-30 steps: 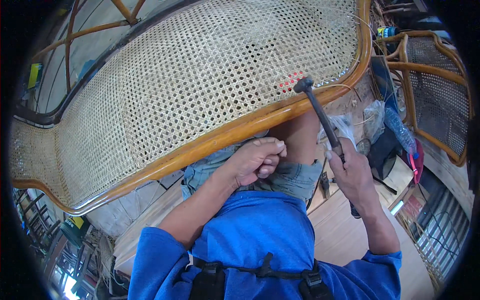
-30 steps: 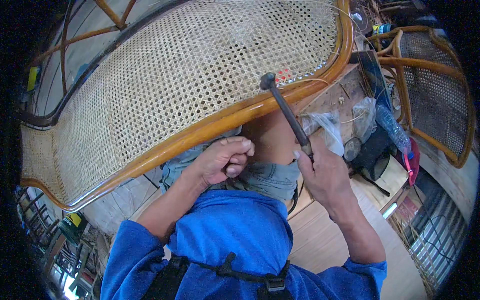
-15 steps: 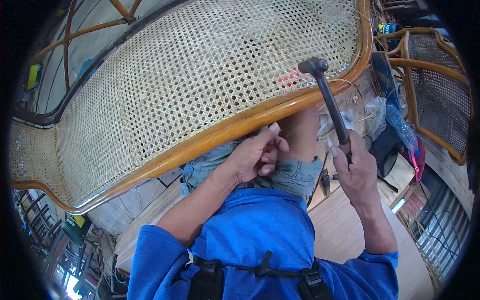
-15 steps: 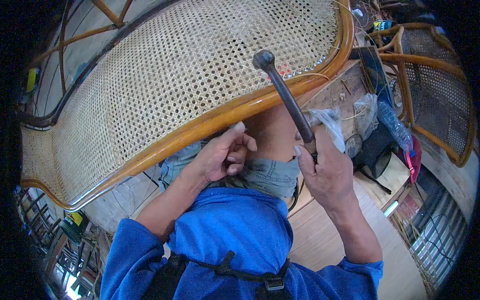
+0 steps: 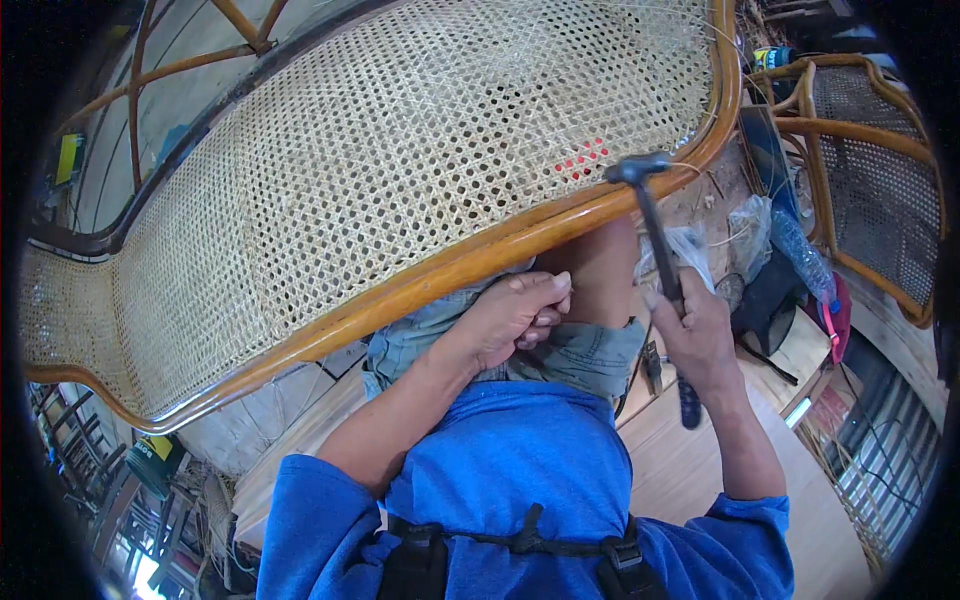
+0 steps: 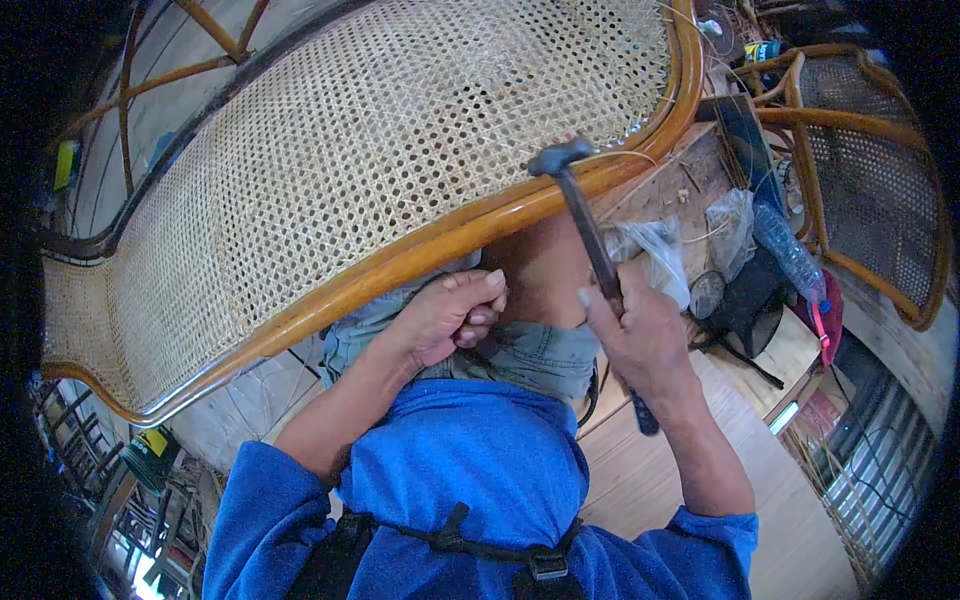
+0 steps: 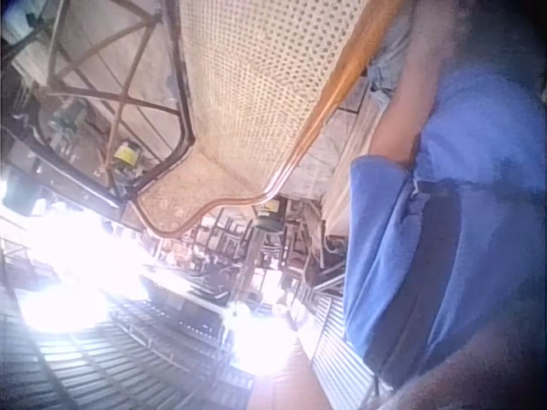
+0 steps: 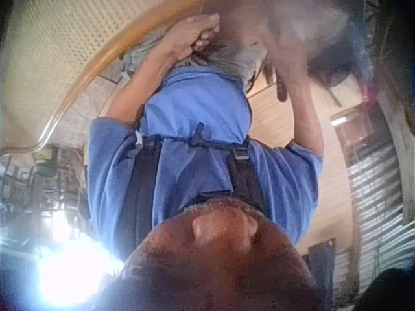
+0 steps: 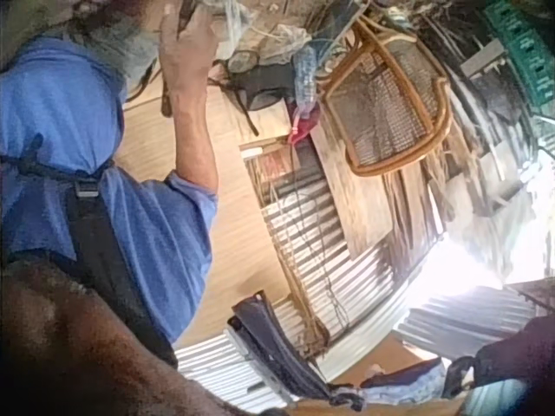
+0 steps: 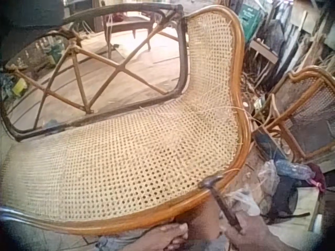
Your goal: The person repairs a rattan chair seat by inserting thin wooden splints into the frame and tapping them in with a hammer. They repeatedly pick up splints, position them into the holes along the edge, and secure them with a hammer.
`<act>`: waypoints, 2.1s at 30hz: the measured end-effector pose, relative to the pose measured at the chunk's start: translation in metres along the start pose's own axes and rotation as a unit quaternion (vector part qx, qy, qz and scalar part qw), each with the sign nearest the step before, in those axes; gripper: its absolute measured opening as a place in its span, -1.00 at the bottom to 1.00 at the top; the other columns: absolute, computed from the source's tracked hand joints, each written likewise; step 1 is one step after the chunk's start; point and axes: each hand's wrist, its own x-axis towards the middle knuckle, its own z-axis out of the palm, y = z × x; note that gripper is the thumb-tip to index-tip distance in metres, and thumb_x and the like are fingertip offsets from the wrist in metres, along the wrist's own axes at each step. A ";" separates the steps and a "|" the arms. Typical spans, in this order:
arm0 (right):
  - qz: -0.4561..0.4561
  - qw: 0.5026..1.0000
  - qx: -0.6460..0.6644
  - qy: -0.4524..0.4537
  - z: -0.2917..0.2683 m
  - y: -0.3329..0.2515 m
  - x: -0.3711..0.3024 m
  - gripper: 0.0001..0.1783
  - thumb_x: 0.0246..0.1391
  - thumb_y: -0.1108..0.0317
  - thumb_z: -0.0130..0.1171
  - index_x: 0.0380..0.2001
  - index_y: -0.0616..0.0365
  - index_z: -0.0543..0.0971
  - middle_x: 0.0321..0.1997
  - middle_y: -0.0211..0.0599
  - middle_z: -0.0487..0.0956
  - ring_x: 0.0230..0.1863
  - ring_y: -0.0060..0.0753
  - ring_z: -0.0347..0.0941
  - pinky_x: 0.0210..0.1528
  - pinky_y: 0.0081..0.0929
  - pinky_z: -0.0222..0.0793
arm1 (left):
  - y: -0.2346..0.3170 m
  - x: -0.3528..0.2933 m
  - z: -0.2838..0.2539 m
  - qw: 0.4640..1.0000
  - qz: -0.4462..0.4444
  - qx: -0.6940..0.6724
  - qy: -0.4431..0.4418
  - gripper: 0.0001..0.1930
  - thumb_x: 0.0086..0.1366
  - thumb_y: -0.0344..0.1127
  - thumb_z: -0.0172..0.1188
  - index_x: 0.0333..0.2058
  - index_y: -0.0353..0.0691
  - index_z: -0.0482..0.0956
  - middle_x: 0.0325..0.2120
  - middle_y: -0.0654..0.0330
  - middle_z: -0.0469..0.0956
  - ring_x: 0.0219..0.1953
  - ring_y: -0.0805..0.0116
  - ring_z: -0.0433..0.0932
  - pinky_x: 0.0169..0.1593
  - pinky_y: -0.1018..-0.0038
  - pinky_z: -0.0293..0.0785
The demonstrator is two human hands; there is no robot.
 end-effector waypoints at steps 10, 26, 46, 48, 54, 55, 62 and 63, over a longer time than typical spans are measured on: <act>-0.047 0.996 0.023 0.068 0.014 -0.009 0.004 -0.79 0.07 0.32 0.06 -0.29 0.23 0.36 -0.52 0.06 0.45 -0.41 0.19 0.43 -0.41 -0.12 0.29 | 0.002 0.002 0.001 1.000 -0.011 0.004 0.020 -0.74 0.28 -0.04 0.06 -0.43 -0.09 0.43 -0.66 0.48 0.20 -0.67 0.67 0.14 -0.64 0.70 -0.01; -0.037 0.999 0.020 0.014 0.013 -0.005 0.008 -0.78 0.11 0.29 0.03 -0.37 0.24 0.33 -0.53 0.09 0.43 -0.42 0.22 0.41 -0.39 -0.06 0.27 | 0.007 0.000 0.006 0.998 0.029 -0.050 0.007 -0.67 0.30 -0.01 0.02 -0.18 -0.15 0.43 -0.65 0.48 0.20 -0.67 0.69 0.15 -0.65 0.75 0.03; -0.044 0.999 -0.016 -0.011 0.027 0.000 0.010 -0.79 0.08 0.31 0.03 -0.35 0.25 0.35 -0.51 0.14 0.44 -0.40 0.23 0.41 -0.37 -0.06 0.28 | 0.008 -0.007 0.002 0.999 0.028 -0.026 -0.036 -0.63 0.30 0.03 -0.01 -0.23 -0.20 0.45 -0.66 0.45 0.21 -0.66 0.65 0.17 -0.63 0.71 0.05; -0.034 0.999 0.021 -0.007 0.026 0.001 0.010 -0.80 0.07 0.32 0.06 -0.36 0.23 0.35 -0.52 0.09 0.43 -0.42 0.21 0.40 -0.38 -0.08 0.29 | 0.013 -0.031 0.008 0.995 0.060 -0.016 -0.075 -0.52 0.29 0.14 -0.08 -0.25 -0.23 0.44 -0.66 0.40 0.23 -0.66 0.59 0.22 -0.64 0.67 0.08; -0.185 0.982 0.042 -0.017 0.069 0.009 -0.016 -0.77 0.01 0.28 0.16 -0.40 0.16 0.37 -0.48 -0.03 0.43 -0.43 0.11 0.40 -0.38 -0.14 0.31 | 0.025 -0.088 0.034 0.922 0.209 -0.256 -0.201 -0.19 0.23 0.38 -0.29 0.01 -0.37 0.33 -0.21 0.00 0.44 -0.17 0.05 0.47 -0.17 0.30 0.42; -0.209 0.976 0.056 -0.029 0.085 0.011 -0.023 -0.76 -0.01 0.27 0.18 -0.38 0.15 0.39 -0.47 -0.05 0.44 -0.41 0.09 0.40 -0.37 -0.15 0.32 | 0.028 -0.088 0.039 0.903 0.221 -0.297 -0.217 -0.14 0.21 0.40 -0.31 0.08 -0.39 0.28 -0.08 -0.09 0.44 -0.02 -0.06 0.45 -0.03 0.20 0.43; -0.265 0.956 0.110 0.067 0.104 -0.017 -0.034 -0.66 -0.08 0.36 0.26 -0.17 0.11 0.51 -0.29 -0.22 0.51 -0.28 -0.10 0.43 -0.22 -0.28 0.37 | 0.027 -0.077 0.039 0.899 0.211 -0.335 -0.190 -0.06 0.17 0.46 -0.35 0.13 -0.41 0.20 0.15 -0.14 0.23 0.20 -0.04 0.22 0.18 0.12 0.23; -0.282 0.945 0.113 0.117 0.091 -0.019 -0.033 -0.69 -0.10 0.39 0.25 -0.20 0.10 0.52 -0.28 -0.24 0.50 -0.28 -0.13 0.43 -0.21 -0.30 0.37 | 0.026 -0.073 0.038 0.907 0.208 -0.322 -0.173 -0.04 0.17 0.47 -0.40 0.14 -0.40 0.19 0.16 -0.13 0.22 0.21 -0.04 0.20 0.18 0.12 0.23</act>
